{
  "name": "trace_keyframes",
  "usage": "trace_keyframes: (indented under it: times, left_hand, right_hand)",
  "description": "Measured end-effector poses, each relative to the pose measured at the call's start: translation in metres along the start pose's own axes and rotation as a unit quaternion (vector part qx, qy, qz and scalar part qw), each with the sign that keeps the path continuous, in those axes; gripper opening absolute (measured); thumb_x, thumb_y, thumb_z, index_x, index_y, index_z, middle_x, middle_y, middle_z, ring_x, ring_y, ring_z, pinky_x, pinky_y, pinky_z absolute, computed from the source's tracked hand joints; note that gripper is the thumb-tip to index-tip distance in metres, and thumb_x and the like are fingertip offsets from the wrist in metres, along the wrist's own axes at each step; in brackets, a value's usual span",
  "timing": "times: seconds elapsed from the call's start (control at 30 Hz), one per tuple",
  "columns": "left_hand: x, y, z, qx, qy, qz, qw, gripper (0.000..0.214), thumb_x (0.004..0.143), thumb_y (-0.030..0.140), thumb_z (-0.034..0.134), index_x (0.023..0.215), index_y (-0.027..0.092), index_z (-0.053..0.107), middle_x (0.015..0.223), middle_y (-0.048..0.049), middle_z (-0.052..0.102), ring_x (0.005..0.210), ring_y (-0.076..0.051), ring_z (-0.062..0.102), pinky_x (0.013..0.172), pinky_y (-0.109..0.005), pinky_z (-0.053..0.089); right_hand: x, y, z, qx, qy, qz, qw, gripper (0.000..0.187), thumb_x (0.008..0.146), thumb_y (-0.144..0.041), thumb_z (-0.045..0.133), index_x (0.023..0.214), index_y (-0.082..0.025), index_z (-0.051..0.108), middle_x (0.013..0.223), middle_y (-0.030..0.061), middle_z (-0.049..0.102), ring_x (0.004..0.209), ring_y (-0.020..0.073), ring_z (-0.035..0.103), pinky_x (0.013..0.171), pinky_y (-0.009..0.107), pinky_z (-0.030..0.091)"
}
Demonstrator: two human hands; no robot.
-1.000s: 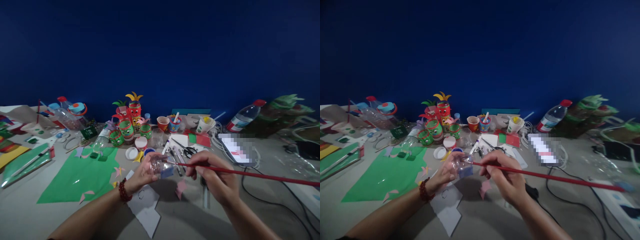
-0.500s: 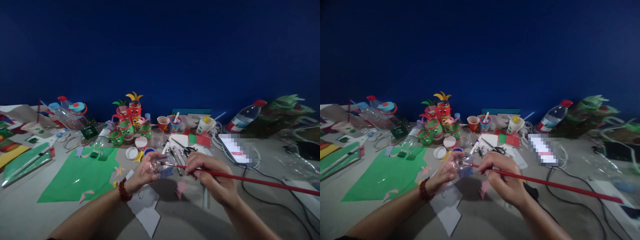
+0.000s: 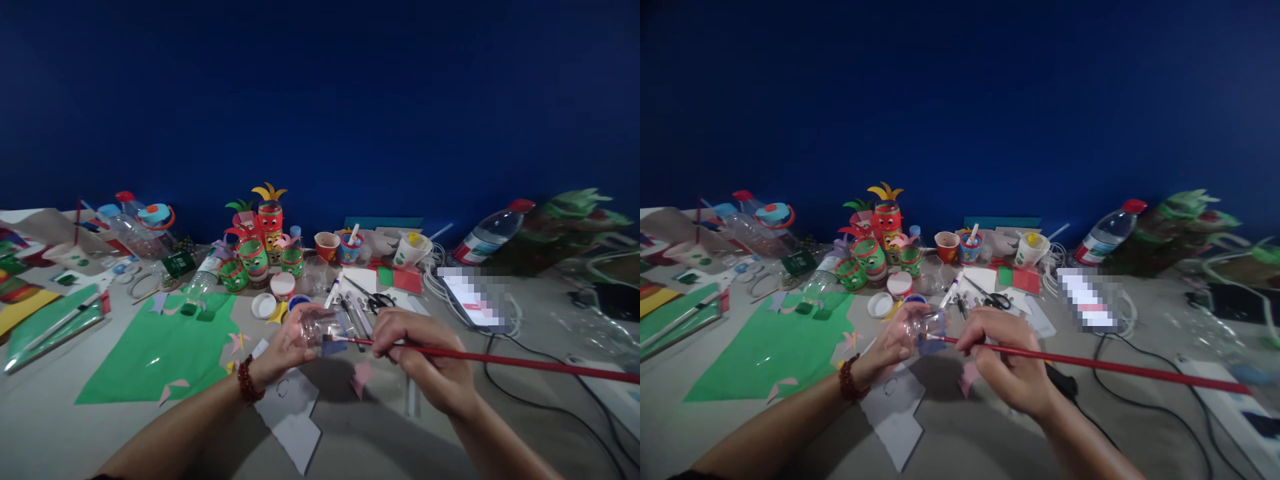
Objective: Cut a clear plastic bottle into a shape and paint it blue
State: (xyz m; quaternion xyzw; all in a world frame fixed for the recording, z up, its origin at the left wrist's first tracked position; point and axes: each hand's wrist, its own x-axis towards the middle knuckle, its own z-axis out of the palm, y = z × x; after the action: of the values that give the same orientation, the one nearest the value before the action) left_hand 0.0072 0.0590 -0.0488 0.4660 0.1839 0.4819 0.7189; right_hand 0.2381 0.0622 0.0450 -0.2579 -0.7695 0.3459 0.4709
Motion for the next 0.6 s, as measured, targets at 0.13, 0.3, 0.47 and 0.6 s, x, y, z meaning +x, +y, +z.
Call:
trace_keyframes:
  times: [0.13, 0.3, 0.47, 0.6]
  left_hand:
    - [-0.0005, -0.0009, -0.0005, 0.004, 0.0, -0.001, 1.0, 0.066, 0.072, 0.035, 0.08, 0.13, 0.025, 0.048, 0.141, -0.0135, 0.048, 0.124, -0.034, 0.055, 0.107, -0.055, 0.039]
    - [0.0003, 0.0005, 0.0013, 0.001, 0.005, 0.0, 1.0, 0.065, 0.072, 0.035, 0.08, 0.129, 0.025, 0.049, 0.137, -0.0125, 0.051, 0.126, -0.035, 0.052, 0.107, -0.056, 0.039]
    - [0.0003, 0.0009, 0.0016, 0.0, 0.009, -0.002, 1.0, 0.066, 0.071, 0.036, 0.081, 0.129, 0.025, 0.049, 0.135, -0.0123, 0.051, 0.124, -0.035, 0.054, 0.107, -0.057, 0.039]
    - [0.0, 0.0004, 0.0016, 0.003, 0.01, -0.004, 1.0, 0.066, 0.071, 0.036, 0.08, 0.128, 0.025, 0.049, 0.137, -0.0123, 0.05, 0.123, -0.034, 0.055, 0.107, -0.056, 0.04]
  right_hand:
    - [0.0002, 0.0004, 0.0006, -0.001, 0.011, 0.002, 1.0, 0.021, 0.081, -0.01, 0.049, 0.078, -0.021, 0.067, 0.068, 0.0025, 0.066, 0.066, 0.0185, 0.061, 0.061, 0.032, 0.047]
    - [0.0032, -0.0046, 0.0018, -0.018, -0.011, -0.008, 1.0, 0.02, 0.078, -0.011, 0.049, 0.072, -0.021, 0.065, 0.062, 0.0014, 0.064, 0.059, 0.0171, 0.058, 0.058, 0.032, 0.045]
    - [0.0002, -0.0034, 0.0014, -0.013, 0.004, -0.014, 1.0, 0.02, 0.079, -0.011, 0.049, 0.075, -0.022, 0.065, 0.065, 0.001, 0.065, 0.062, 0.0173, 0.059, 0.059, 0.032, 0.045]
    - [0.0004, -0.0016, 0.0011, -0.016, -0.008, -0.011, 1.0, 0.02, 0.079, -0.011, 0.049, 0.075, -0.022, 0.065, 0.065, 0.0011, 0.065, 0.062, 0.0171, 0.059, 0.06, 0.033, 0.045]
